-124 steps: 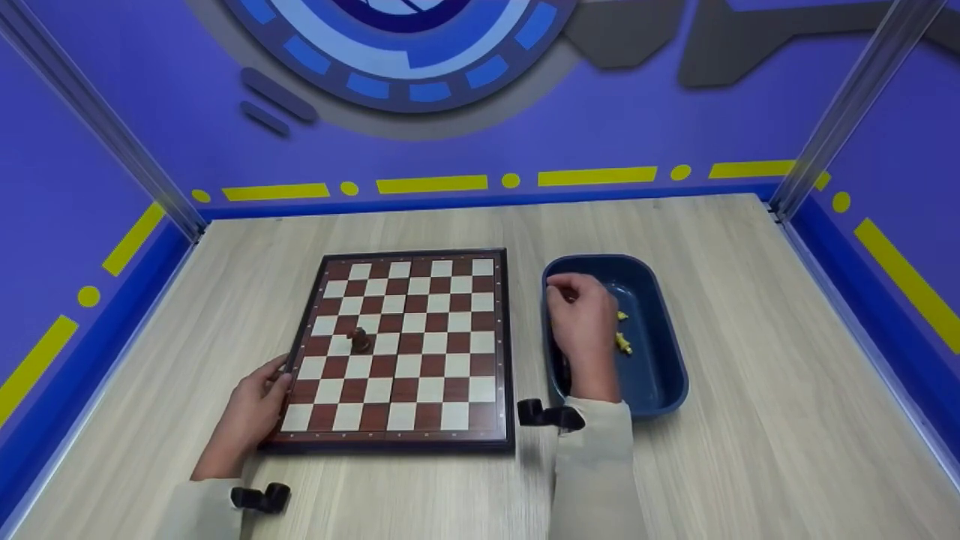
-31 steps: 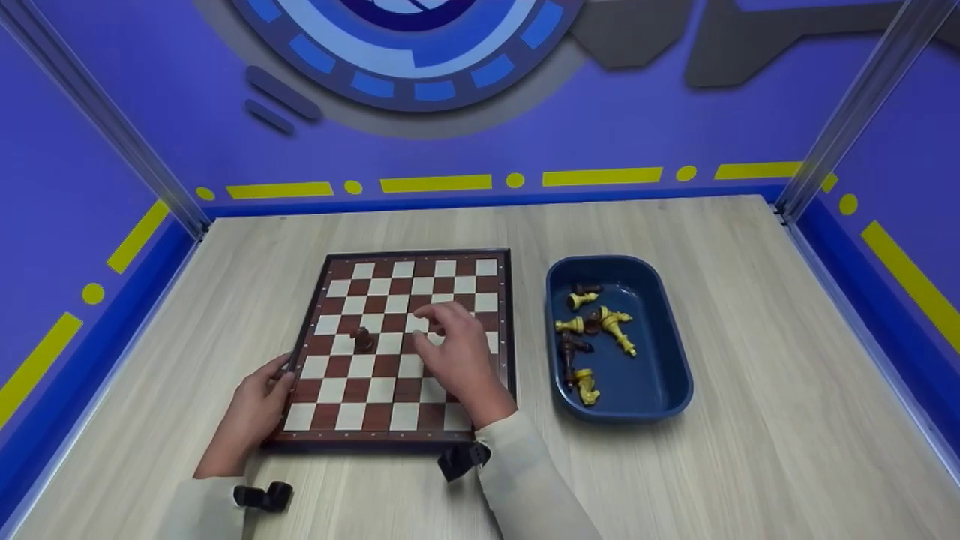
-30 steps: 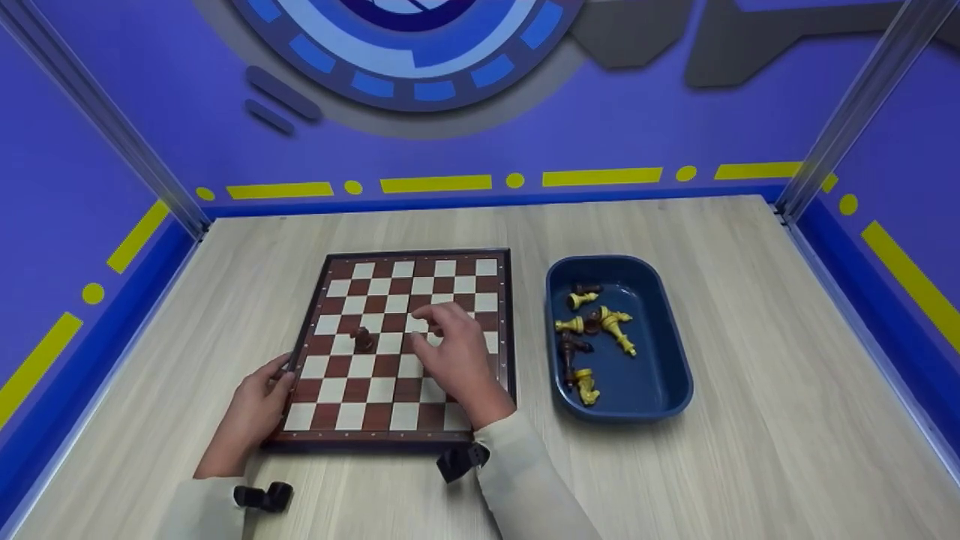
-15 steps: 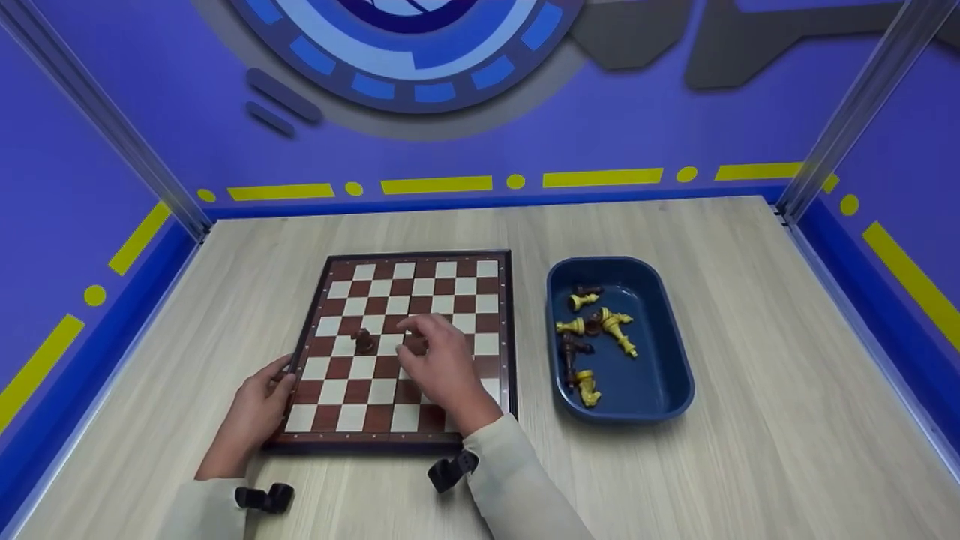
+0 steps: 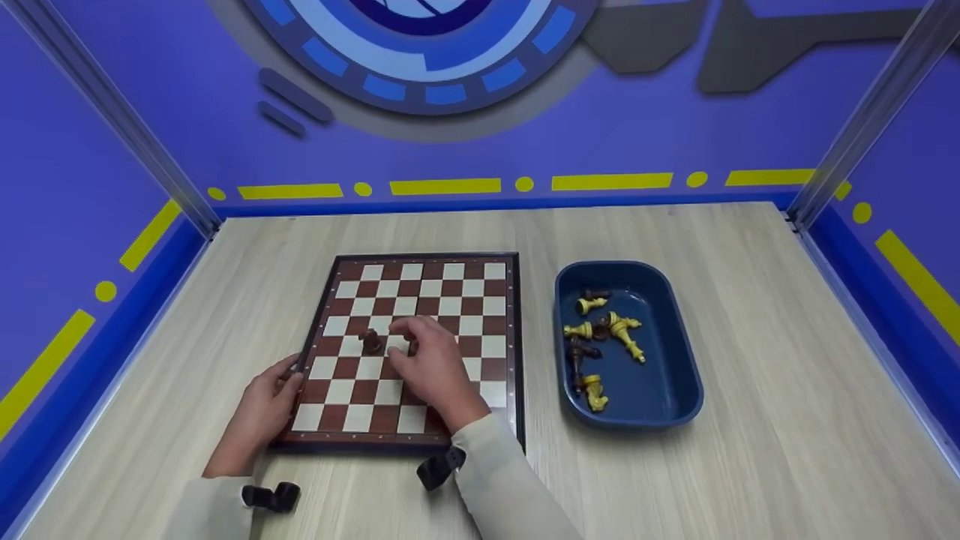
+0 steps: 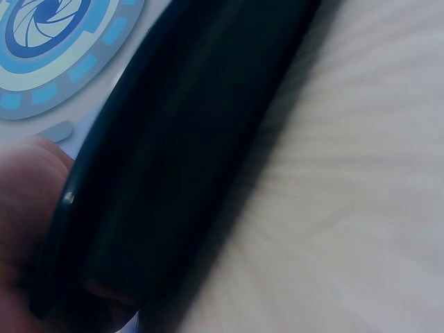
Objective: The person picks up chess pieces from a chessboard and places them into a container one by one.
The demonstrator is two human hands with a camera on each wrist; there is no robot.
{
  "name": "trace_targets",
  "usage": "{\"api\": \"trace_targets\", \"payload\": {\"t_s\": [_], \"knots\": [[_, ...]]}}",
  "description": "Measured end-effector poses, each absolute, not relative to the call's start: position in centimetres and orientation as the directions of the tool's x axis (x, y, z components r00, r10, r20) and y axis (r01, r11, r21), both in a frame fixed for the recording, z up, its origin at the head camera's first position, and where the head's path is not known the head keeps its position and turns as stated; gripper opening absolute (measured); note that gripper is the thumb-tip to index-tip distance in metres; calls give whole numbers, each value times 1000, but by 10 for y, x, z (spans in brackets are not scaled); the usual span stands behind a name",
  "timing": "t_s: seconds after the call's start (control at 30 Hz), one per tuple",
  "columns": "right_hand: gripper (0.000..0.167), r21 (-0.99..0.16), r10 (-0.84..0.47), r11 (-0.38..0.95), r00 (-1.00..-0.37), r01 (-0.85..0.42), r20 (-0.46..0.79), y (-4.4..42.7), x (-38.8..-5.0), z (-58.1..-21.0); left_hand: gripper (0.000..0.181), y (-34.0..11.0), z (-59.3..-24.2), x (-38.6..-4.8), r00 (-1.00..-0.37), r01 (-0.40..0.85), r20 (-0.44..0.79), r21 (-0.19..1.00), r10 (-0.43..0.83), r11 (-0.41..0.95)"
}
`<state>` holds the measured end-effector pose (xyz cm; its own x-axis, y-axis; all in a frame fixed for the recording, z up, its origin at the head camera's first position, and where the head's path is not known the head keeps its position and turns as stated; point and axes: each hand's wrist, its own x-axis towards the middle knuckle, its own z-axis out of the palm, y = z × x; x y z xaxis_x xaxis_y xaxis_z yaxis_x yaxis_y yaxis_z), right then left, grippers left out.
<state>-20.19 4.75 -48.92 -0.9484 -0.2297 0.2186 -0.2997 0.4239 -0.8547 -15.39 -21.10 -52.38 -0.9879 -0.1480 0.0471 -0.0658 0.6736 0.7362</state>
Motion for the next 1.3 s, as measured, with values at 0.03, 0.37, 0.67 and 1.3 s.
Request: {"api": "trace_targets", "payload": {"t_s": [0.03,0.37,0.67,1.3], "knots": [[28,-859,-233,423,-951,-289,205,46,-203,-489,40,-211,-523,-154,-988,-61,52,737,-146,673],[30,-869,-289,422,-947,-259,142,33,-213,-491,40,-212,-521,-157,-988,-38,74,736,-135,676],[30,-854,-310,434,-938,-285,156,20,-221,-489,40,-212,-523,-157,-987,-53,63,736,-147,675],[18,-803,-365,480,-913,-352,182,3,-229,-492,40,-212,-524,-153,-988,-29,79,739,-130,673]]}}
